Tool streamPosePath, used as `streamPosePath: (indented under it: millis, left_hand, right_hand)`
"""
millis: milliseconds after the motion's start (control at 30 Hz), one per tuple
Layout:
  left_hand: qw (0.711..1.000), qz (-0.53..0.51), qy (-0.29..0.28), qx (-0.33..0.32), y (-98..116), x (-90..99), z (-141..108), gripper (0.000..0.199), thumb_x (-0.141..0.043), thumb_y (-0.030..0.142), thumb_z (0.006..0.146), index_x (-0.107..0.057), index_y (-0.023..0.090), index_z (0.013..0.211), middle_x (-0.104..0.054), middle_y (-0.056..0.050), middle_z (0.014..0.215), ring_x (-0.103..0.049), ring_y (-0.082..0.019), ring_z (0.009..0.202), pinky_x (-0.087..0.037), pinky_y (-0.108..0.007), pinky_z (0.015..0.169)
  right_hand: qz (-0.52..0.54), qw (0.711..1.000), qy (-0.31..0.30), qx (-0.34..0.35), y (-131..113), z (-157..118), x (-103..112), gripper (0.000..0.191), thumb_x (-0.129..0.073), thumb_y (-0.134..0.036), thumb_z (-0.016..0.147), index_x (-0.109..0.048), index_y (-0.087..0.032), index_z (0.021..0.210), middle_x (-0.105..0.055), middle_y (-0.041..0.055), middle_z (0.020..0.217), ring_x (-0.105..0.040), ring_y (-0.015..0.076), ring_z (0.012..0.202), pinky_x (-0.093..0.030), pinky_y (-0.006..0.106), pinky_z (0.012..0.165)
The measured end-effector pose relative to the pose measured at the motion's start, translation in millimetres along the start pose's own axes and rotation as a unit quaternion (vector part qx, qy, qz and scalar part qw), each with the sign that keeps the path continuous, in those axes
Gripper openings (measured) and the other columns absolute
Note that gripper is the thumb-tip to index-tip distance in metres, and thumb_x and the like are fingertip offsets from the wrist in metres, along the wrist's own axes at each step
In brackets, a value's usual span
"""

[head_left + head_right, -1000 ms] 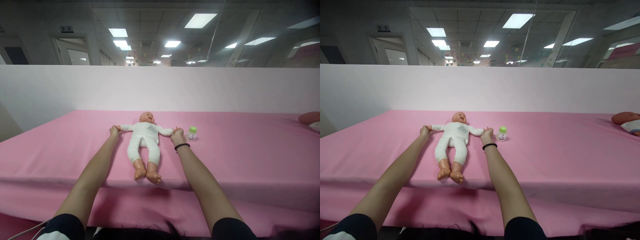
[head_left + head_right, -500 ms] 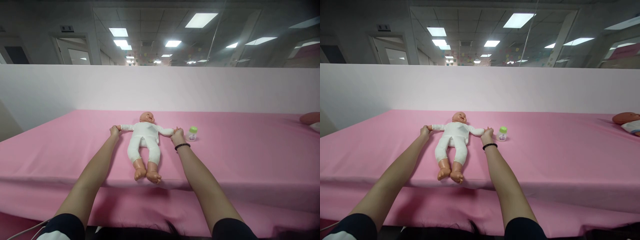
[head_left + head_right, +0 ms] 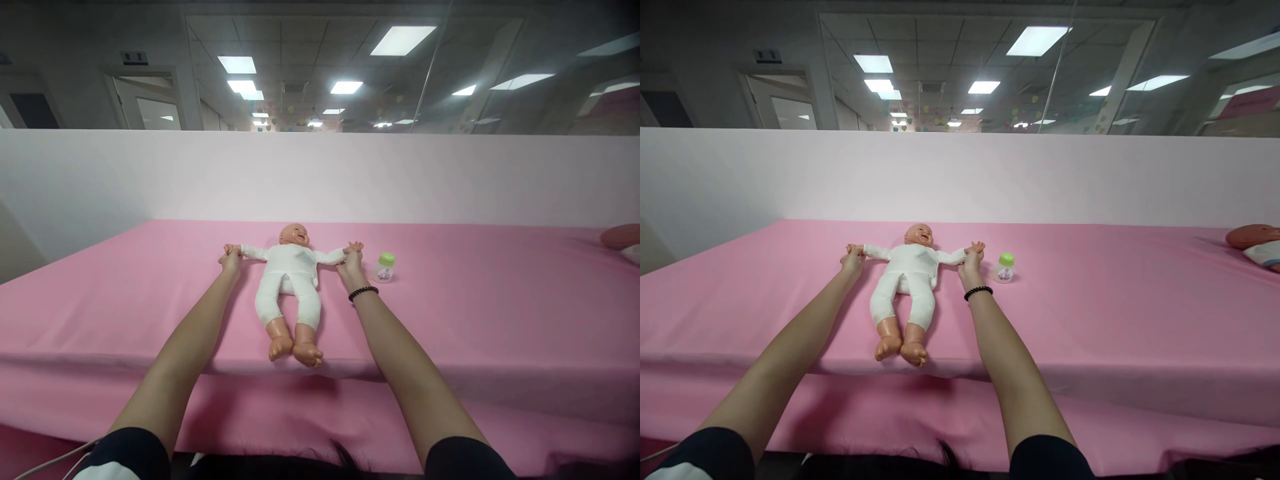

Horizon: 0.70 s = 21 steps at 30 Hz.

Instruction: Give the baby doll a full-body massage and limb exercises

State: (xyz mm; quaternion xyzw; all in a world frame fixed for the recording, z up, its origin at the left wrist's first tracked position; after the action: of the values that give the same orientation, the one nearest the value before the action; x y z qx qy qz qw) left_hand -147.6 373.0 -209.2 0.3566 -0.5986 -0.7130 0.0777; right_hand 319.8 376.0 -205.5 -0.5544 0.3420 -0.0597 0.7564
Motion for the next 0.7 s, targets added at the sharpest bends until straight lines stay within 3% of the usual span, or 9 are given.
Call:
streamPosePath:
  millis: [100,233,367,533,700]
  left_hand:
    - [1.000,-0.003,-0.003,-0.014,2,-1.8,-2,0.039,-0.074,0.011,0.076,-0.040,0.024,0.087,-0.053,0.001,0.084,-0.065,-0.014,0.087,-0.056,-0.028,0.083]
    - [1.000,-0.004,-0.003,-0.030,4,-3.2,-7,0.044,-0.077,0.014,0.079,-0.037,0.025,0.095,-0.058,-0.001,0.094,-0.065,-0.012,0.092,-0.056,-0.029,0.087]
    - [0.997,0.045,0.006,-0.059,11,-4.2,-10,0.038,-0.073,0.021,0.086,-0.038,0.024,0.103,-0.062,-0.004,0.101,-0.066,-0.014,0.095,-0.055,-0.031,0.089]
    - [0.987,0.147,-0.009,-0.069,19,-24.5,8,0.031,-0.067,0.029,0.089,-0.042,0.024,0.107,-0.066,-0.006,0.103,-0.068,-0.018,0.097,-0.053,-0.032,0.087]
    - [0.962,0.256,-0.066,-0.061,13,-69.6,32,0.029,-0.075,0.025,0.078,-0.050,0.025,0.093,-0.070,-0.008,0.090,-0.069,-0.029,0.099,-0.050,-0.038,0.087]
  right_hand:
    - [0.010,0.999,0.017,-0.027,3,-7,-4,0.052,-0.049,-0.035,0.084,-0.048,-0.030,0.136,-0.056,0.0061,0.132,-0.060,0.0172,0.112,-0.055,0.036,0.093]
    - [-0.030,0.999,-0.012,0.036,-14,-17,-10,0.054,-0.054,-0.041,0.086,-0.051,-0.028,0.138,-0.054,0.0077,0.142,-0.058,0.0187,0.123,-0.050,0.035,0.101]
    - [-0.081,0.991,-0.025,0.103,-35,-29,-14,0.058,-0.050,-0.042,0.090,-0.042,-0.026,0.145,-0.053,0.0093,0.146,-0.057,0.0161,0.127,-0.048,0.030,0.101]
    - [-0.255,0.965,0.015,0.065,-43,-19,-20,0.051,-0.056,-0.043,0.091,-0.041,-0.022,0.134,-0.070,0.0092,0.120,-0.067,0.0193,0.102,-0.049,0.027,0.086]
    - [-0.400,0.915,-0.037,0.040,-38,10,-41,0.030,-0.061,-0.048,0.090,-0.055,-0.022,0.102,-0.071,0.0109,0.104,-0.067,0.0242,0.096,-0.048,0.030,0.081]
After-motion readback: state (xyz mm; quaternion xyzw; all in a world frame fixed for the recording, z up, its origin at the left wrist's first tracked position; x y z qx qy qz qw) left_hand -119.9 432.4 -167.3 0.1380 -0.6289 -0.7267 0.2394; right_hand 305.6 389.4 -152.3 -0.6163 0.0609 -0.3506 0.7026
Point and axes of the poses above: each hand's wrist, its own z-axis towards the middle knuckle, its own x-axis out of the back of the hand, y = z × x, the point moved 10 cm from there along z, towards the middle knuckle
